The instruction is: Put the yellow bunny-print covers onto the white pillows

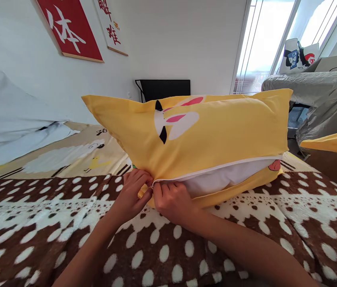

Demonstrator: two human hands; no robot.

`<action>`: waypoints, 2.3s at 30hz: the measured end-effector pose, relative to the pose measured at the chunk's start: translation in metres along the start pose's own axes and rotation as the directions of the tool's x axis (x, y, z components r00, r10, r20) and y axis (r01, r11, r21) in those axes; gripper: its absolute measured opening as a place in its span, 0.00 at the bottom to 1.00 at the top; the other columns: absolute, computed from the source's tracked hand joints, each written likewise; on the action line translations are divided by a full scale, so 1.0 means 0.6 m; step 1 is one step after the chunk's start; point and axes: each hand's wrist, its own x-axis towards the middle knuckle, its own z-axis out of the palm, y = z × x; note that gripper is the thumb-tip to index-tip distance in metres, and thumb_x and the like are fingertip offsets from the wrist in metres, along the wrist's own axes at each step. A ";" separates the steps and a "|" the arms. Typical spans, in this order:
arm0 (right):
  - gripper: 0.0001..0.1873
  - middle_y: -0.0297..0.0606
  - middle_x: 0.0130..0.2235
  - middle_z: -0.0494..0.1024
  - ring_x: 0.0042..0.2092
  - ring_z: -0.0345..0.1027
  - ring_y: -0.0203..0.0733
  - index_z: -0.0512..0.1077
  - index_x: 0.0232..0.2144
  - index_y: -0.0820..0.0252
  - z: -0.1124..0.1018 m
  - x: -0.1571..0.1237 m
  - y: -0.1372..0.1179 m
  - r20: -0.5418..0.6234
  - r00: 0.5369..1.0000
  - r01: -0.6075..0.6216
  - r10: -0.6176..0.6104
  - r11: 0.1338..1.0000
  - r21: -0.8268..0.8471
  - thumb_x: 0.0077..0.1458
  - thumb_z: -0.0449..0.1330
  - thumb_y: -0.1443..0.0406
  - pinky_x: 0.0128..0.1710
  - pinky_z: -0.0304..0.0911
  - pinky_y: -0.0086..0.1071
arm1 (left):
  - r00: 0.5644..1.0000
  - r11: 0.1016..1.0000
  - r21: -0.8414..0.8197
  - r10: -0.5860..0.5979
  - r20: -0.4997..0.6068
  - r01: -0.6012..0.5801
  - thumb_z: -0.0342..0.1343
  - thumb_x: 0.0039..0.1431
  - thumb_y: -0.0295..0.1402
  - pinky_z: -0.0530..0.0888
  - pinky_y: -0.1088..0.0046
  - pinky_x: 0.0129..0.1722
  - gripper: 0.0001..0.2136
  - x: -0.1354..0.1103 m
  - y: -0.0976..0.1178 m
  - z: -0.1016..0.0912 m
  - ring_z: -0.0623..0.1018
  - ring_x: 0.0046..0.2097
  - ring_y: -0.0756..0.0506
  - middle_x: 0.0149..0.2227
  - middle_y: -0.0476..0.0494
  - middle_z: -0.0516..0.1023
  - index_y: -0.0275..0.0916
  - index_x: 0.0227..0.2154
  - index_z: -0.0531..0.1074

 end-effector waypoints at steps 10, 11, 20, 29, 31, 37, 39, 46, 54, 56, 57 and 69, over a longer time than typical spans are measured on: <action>0.08 0.44 0.24 0.72 0.25 0.67 0.41 0.66 0.29 0.65 -0.028 0.002 -0.001 0.135 0.991 0.011 -0.015 0.999 0.032 0.55 0.47 0.72 0.25 0.58 0.31 | 0.974 0.933 0.311 0.214 -0.072 -0.182 0.48 0.60 0.24 0.62 0.66 0.42 0.04 0.000 0.007 -0.001 0.70 0.40 0.45 0.34 0.44 0.73 0.39 0.34 0.65; 0.08 0.44 0.25 0.73 0.26 0.68 0.42 0.66 0.29 0.65 -0.032 0.003 -0.001 0.161 0.987 -0.001 -0.007 0.999 0.052 0.54 0.48 0.72 0.24 0.58 0.31 | 0.967 0.916 0.347 0.244 -0.076 -0.204 0.48 0.60 0.23 0.62 0.65 0.42 0.05 -0.001 0.007 -0.001 0.71 0.40 0.45 0.35 0.43 0.74 0.39 0.35 0.65; 0.05 0.42 0.27 0.76 0.28 0.71 0.43 0.66 0.29 0.63 -0.059 0.005 0.004 0.395 0.906 -0.240 0.154 0.954 0.178 0.53 0.51 0.69 0.24 0.53 0.29 | 0.967 0.848 0.484 0.254 -0.017 -0.214 0.49 0.57 0.19 0.61 0.61 0.43 0.10 -0.011 0.005 -0.014 0.72 0.43 0.41 0.38 0.43 0.77 0.39 0.38 0.67; 0.07 0.36 0.29 0.77 0.28 0.69 0.38 0.67 0.30 0.61 -0.084 -0.004 0.018 0.327 0.936 -0.227 0.131 0.934 0.275 0.57 0.50 0.70 0.25 0.45 0.30 | 0.974 0.967 0.205 0.180 -0.140 -0.149 0.50 0.58 0.24 0.64 0.65 0.42 0.07 -0.004 0.039 -0.027 0.72 0.42 0.43 0.38 0.41 0.74 0.37 0.40 0.66; 0.07 0.36 0.30 0.77 0.29 0.69 0.38 0.67 0.31 0.61 -0.084 -0.006 0.021 0.314 0.941 -0.224 0.129 0.932 0.286 0.57 0.50 0.70 0.25 0.46 0.30 | 0.964 0.951 0.235 0.234 -0.130 -0.199 0.52 0.57 0.23 0.64 0.64 0.43 0.08 0.002 0.057 -0.026 0.72 0.42 0.43 0.38 0.41 0.75 0.36 0.39 0.67; 0.06 0.37 0.28 0.76 0.27 0.67 0.38 0.67 0.30 0.60 -0.094 -0.001 0.018 0.292 0.949 -0.195 0.118 0.948 0.251 0.54 0.51 0.71 0.24 0.44 0.32 | 0.943 0.898 0.357 0.315 -0.111 -0.258 0.53 0.56 0.21 0.65 0.63 0.44 0.08 0.008 0.066 -0.015 0.74 0.41 0.43 0.37 0.40 0.77 0.35 0.38 0.68; 0.05 0.37 0.27 0.76 0.25 0.66 0.38 0.66 0.29 0.61 -0.096 0.000 0.015 0.300 0.944 -0.205 0.135 0.955 0.215 0.53 0.51 0.71 0.23 0.42 0.31 | 0.930 0.888 0.356 0.350 -0.109 -0.292 0.51 0.56 0.19 0.65 0.62 0.45 0.09 0.006 0.059 -0.012 0.74 0.43 0.42 0.37 0.39 0.77 0.34 0.39 0.68; 0.07 0.36 0.22 0.70 0.24 0.61 0.38 0.62 0.24 0.60 -0.072 -0.026 0.030 0.067 0.990 -0.132 0.127 0.988 0.076 0.49 0.52 0.74 0.24 0.44 0.31 | 0.946 0.893 0.373 0.310 -0.100 -0.253 0.50 0.55 0.19 0.67 0.63 0.42 0.07 0.001 0.047 -0.009 0.72 0.39 0.44 0.32 0.42 0.74 0.36 0.34 0.67; 0.06 0.36 0.26 0.66 0.29 0.57 0.40 0.65 0.27 0.60 -0.072 -0.055 0.038 -0.196 0.979 -0.040 0.051 0.998 0.057 0.54 0.51 0.72 0.30 0.49 0.34 | 0.889 0.877 0.350 0.414 -0.197 -0.330 0.54 0.52 0.20 0.70 0.62 0.41 0.13 0.024 0.091 0.014 0.71 0.40 0.42 0.36 0.37 0.72 0.32 0.42 0.66; 0.06 0.37 0.26 0.66 0.30 0.56 0.40 0.66 0.27 0.61 -0.074 -0.055 0.039 -0.199 0.979 -0.046 0.055 0.998 0.051 0.53 0.52 0.72 0.30 0.50 0.35 | 0.880 0.873 0.330 0.434 -0.194 -0.358 0.53 0.53 0.19 0.70 0.63 0.43 0.14 0.027 0.092 0.022 0.71 0.41 0.42 0.38 0.36 0.72 0.30 0.44 0.66; 0.06 0.37 0.26 0.66 0.31 0.57 0.41 0.66 0.27 0.61 -0.075 -0.053 0.040 -0.203 0.977 -0.052 0.060 0.998 0.042 0.53 0.52 0.72 0.31 0.50 0.35 | 0.880 0.875 0.317 0.436 -0.188 -0.366 0.53 0.54 0.19 0.70 0.63 0.44 0.14 0.029 0.090 0.025 0.70 0.42 0.42 0.38 0.35 0.72 0.29 0.44 0.66; 0.11 0.38 0.29 0.69 0.35 0.61 0.40 0.64 0.23 0.60 -0.090 0.000 0.099 -0.189 0.969 -0.155 0.159 0.987 0.036 0.56 0.51 0.71 0.40 0.55 0.34 | 0.961 0.993 0.067 0.107 -0.255 -0.093 0.44 0.62 0.22 0.69 0.72 0.37 0.05 0.080 0.070 0.040 0.68 0.36 0.48 0.34 0.45 0.65 0.37 0.36 0.60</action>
